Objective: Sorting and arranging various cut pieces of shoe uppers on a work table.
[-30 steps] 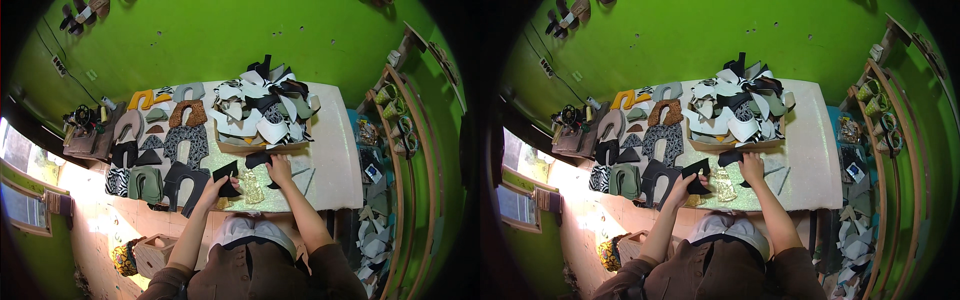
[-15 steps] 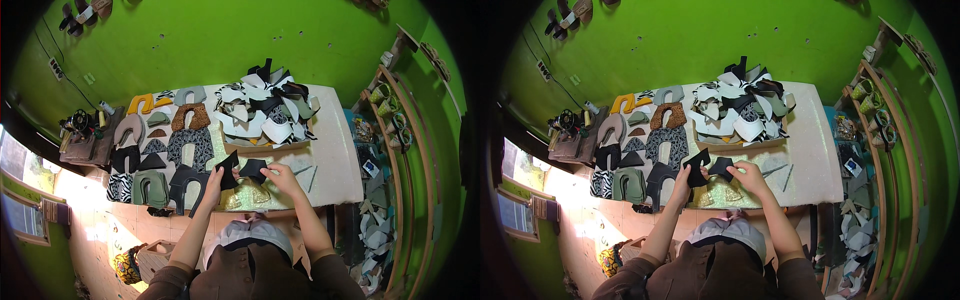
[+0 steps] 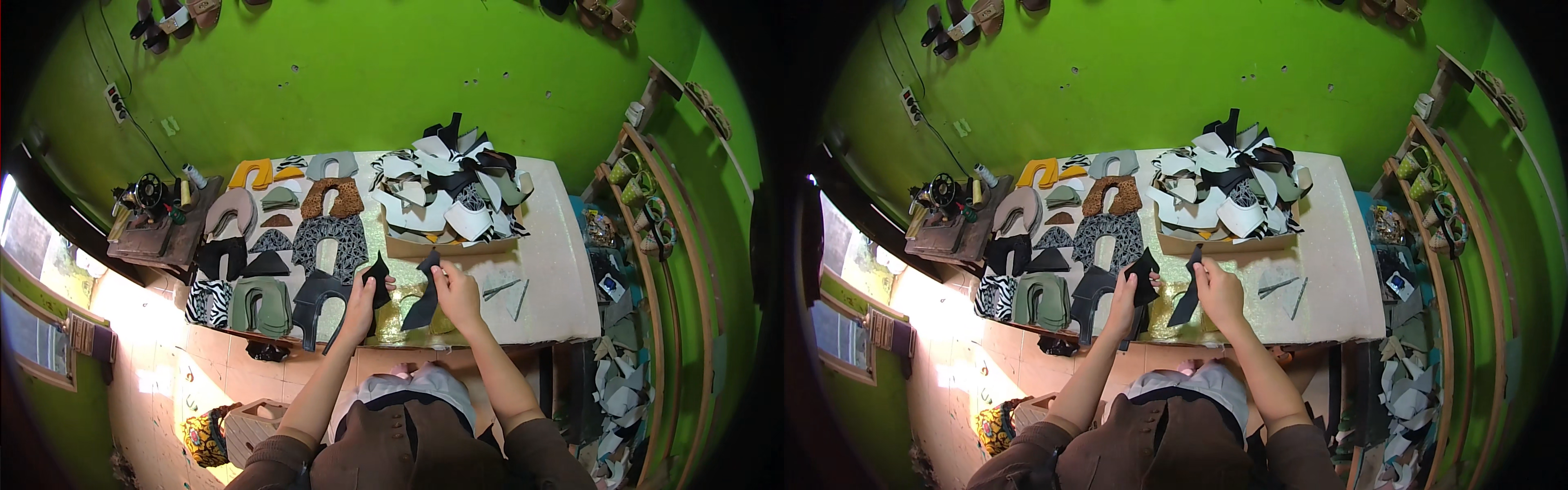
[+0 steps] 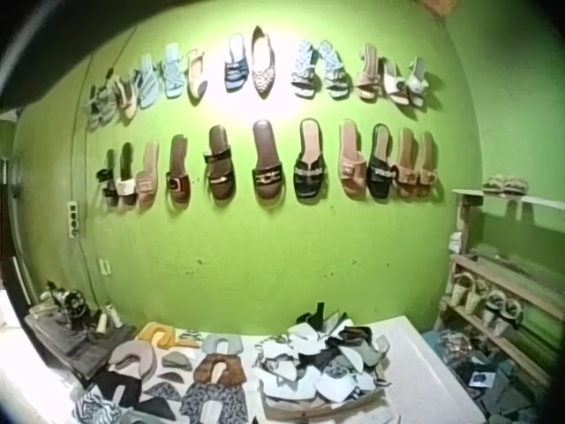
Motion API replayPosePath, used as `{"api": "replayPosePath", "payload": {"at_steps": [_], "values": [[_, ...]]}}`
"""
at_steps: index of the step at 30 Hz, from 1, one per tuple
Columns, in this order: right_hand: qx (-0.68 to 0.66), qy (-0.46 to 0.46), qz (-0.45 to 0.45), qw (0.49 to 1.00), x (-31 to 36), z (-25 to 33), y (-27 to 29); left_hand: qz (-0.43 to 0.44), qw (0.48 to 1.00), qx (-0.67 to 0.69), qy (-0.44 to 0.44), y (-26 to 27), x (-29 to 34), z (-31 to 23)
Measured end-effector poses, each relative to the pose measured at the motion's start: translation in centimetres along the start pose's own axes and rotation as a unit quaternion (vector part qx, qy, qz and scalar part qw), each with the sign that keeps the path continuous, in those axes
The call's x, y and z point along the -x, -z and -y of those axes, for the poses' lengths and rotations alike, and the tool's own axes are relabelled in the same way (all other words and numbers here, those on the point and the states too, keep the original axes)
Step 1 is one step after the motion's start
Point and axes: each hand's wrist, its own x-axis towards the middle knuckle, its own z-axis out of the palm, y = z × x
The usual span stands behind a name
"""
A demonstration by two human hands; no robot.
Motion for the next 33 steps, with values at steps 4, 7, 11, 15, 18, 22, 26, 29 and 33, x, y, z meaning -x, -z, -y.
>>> {"api": "replayPosePath", "payload": {"at_steps": [4, 7, 11, 15, 18, 22, 26, 29, 33], "values": [[-0.075, -0.088, 0.015, 0.993, 0.0, 1.5, 0.4, 0.019, 0.998, -0.047, -0.027, -0.2, 0.6, -0.4], [-0.111, -0.098, 0.004, 0.989, 0.3, 1.0, -0.8, 0.064, 0.994, -0.075, -0.036, -0.9, 1.1, 0.0], [-0.297, -0.186, 0.054, 0.935, 0.4, 0.5, -2.3, 0.076, 0.961, -0.241, -0.113, -1.6, 1.7, 0.4], [-0.305, -0.171, 0.068, 0.934, 0.2, -0.2, -1.9, 0.058, 0.945, -0.286, -0.151, -2.8, 1.8, -1.0], [-0.164, -0.116, 0.091, 0.975, 0.2, 0.4, -0.6, 0.044, 0.989, -0.141, 0.015, -1.8, 1.5, 0.0], [-0.004, 0.075, 0.04, 0.996, 0.5, 0.3, 0.4, 0.05, 0.995, -0.048, 0.078, -1.7, 1.2, -0.6], [0.002, 0.199, 0.049, 0.979, 0.6, 1.5, 0.6, 0.07, 0.993, -0.071, 0.071, -1.4, 1.0, -0.3], [-0.019, 0.191, 0.08, 0.978, 0.6, 0.7, 0.3, 0.081, 0.986, -0.069, 0.126, -2.0, 1.1, -1.0], [-0.025, 0.186, 0.071, 0.98, 0.4, 0.2, 0.0, 0.104, 0.985, -0.058, 0.128, -1.8, 1.2, -0.8]]}}
